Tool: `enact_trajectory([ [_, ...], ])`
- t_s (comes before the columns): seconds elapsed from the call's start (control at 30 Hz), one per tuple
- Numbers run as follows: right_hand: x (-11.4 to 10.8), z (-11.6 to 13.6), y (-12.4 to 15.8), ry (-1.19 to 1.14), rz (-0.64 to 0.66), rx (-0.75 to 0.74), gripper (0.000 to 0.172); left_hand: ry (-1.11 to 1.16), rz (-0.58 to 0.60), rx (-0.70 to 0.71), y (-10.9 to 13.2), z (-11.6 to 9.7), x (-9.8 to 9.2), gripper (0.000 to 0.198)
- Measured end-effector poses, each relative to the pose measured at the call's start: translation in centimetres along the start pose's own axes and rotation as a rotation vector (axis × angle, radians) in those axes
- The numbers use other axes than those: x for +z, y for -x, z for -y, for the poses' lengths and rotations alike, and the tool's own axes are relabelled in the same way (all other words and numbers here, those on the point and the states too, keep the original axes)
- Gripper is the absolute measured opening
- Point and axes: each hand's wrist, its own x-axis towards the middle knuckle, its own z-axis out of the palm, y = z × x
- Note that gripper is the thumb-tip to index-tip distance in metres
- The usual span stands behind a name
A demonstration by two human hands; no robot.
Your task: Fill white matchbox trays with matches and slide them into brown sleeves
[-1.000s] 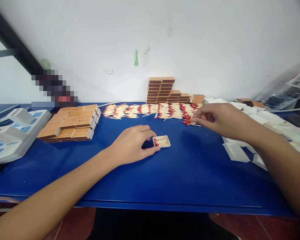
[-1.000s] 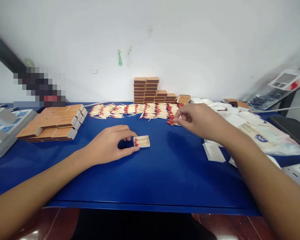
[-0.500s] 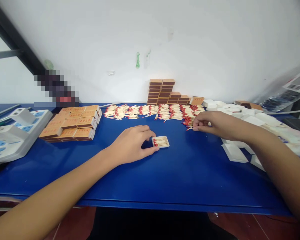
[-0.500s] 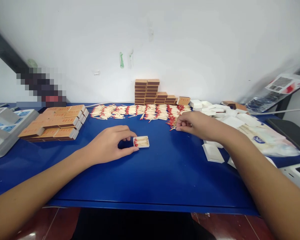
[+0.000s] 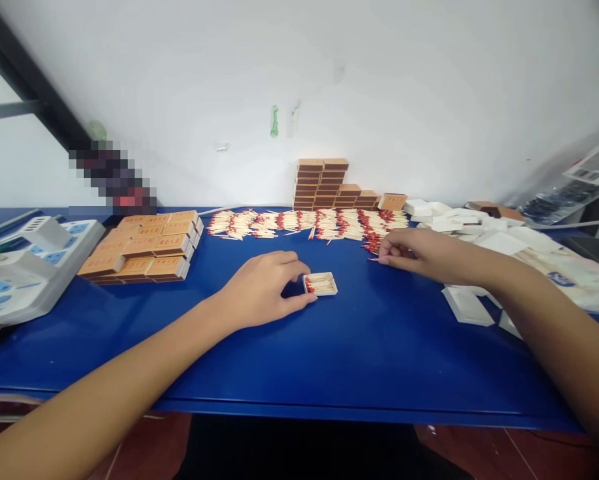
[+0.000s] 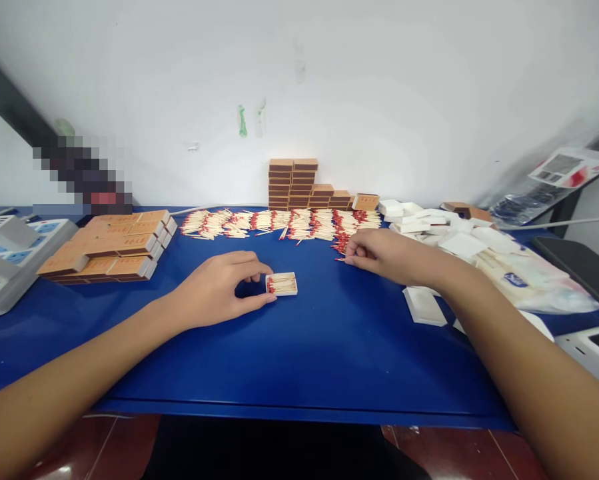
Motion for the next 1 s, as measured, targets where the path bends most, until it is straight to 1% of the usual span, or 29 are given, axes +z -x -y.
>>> enact_trajectory([
  [0.07,0.2,0.8,0.1,-0.015,0.005,-0.017,0.055,-0.003,0.001,0.000,0.0,0.0,0.0,0.026],
  [0.13,0.6,2.2,0.2,-0.035,-0.014,-0.052,0.049,-0.005,0.005,-0.001,-0.1,-0.1,0.1,0.027],
  [0.23,1.4,5.0,0.4,-0.106,-0.043,-0.125,0.038,0.003,0.016,0.001,-0.3,-0.2,0.2,0.029],
  [0.3,2.1,7.1,0.5,-0.163,-0.039,-0.172,0.033,0.009,0.023,0.003,-0.4,-0.3,0.3,0.030],
  [0.37,2.8,8.8,0.7,-0.197,-0.034,-0.190,0.029,0.006,0.026,0.003,-0.4,-0.4,0.4,0.031],
  [0.43,3.4,9.9,0.7,-0.216,-0.030,-0.190,0.027,0.000,0.024,0.004,-0.4,-0.5,0.5,0.031],
  [0.57,4.0,10.2,0.6,-0.242,-0.038,-0.191,0.027,0.006,0.017,0.009,-0.5,-0.5,0.6,0.031],
  [0.7,4.1,9.9,0.4,-0.256,-0.080,-0.196,0.029,0.025,0.022,-0.001,-0.6,-0.6,0.7,0.029],
  [0.9,4.3,10.5,0.3,-0.266,-0.103,-0.203,0.028,0.035,0.021,0.008,-0.6,-0.7,0.7,0.025],
  [1.0,3.8,9.9,0.3,-0.222,-0.178,-0.223,0.024,0.030,0.016,0.013,-0.6,-0.5,0.6,0.027],
])
